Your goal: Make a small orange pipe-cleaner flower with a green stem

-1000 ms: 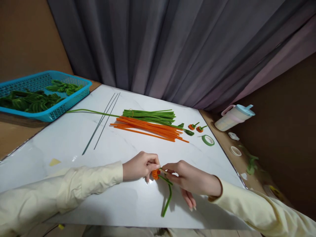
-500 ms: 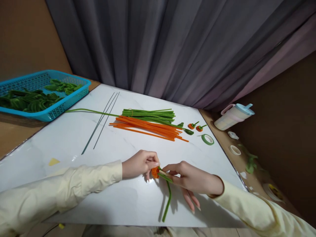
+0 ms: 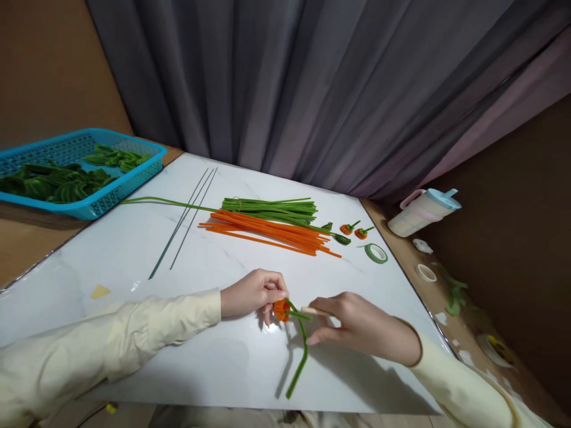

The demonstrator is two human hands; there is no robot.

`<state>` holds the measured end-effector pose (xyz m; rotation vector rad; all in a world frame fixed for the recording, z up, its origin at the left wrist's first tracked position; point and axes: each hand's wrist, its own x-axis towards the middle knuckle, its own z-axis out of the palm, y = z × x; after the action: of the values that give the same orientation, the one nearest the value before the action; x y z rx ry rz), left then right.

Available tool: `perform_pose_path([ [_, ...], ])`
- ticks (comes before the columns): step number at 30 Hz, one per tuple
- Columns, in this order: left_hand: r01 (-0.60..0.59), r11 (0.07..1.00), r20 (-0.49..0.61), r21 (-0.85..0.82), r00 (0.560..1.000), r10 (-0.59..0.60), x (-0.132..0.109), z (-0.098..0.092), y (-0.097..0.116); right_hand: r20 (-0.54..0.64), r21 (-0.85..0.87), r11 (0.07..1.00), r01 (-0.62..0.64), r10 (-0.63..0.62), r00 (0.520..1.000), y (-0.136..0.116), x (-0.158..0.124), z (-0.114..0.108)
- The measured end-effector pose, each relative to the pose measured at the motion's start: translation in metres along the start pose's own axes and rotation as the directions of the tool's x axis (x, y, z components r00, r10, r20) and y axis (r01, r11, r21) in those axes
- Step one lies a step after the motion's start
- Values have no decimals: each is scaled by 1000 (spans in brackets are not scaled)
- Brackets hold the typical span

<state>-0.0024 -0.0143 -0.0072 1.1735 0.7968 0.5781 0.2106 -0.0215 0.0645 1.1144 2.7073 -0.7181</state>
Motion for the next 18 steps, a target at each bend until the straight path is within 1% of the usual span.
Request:
perform_pose_path([
  [2,2,1000,1,-27,1000,-2,1,-1,1,-129,-125,992,29,-45,991,8,-6,-1],
  [3,3,999,4,-39,1000,-3,1,-1,2,-217,-164,985,51,-86,972,10,-8,0],
  [5,-3,998,7,-62,1000,3,1,-2,2,-396,-214,973,92,-172,902,11,-11,3],
  [6,-8,997,5,-74,1000,9,2,-3,2,-477,-210,973,96,-187,859,11,-11,5],
  [7,-14,996,1,-87,1000,15,2,-3,2,-551,-173,982,74,-159,819,11,-10,5],
  [8,-22,995,-4,-101,1000,21,2,-4,2,-608,-100,994,31,-86,789,12,-9,5],
  [10,-32,991,-13,-129,999,30,2,-5,2,-648,124,987,-98,155,746,21,-4,2],
  [11,-33,990,-16,-136,999,31,3,-5,2,-618,224,963,-153,262,741,29,-1,-1],
  [12,-34,990,-16,-137,999,32,3,-5,2,-588,289,939,-185,327,739,39,2,-3],
  [13,-36,990,-18,-136,999,33,3,-5,2,-572,328,925,-192,356,739,51,5,-4],
  [14,-36,990,-19,-133,999,34,3,-5,1,-577,330,927,-178,347,739,64,8,-4],
  [15,-36,991,-18,-131,999,34,3,-5,1,-601,298,938,-176,328,729,77,11,-3],
  [16,-35,991,-16,-129,999,33,3,-5,1,-616,249,952,-180,299,729,89,13,0],
  [17,-34,991,-15,-130,999,32,3,-5,1,-626,186,965,-184,260,735,100,15,4],
  [18,-31,991,-13,-131,999,29,3,-4,1,-610,122,976,-180,217,762,107,17,10],
])
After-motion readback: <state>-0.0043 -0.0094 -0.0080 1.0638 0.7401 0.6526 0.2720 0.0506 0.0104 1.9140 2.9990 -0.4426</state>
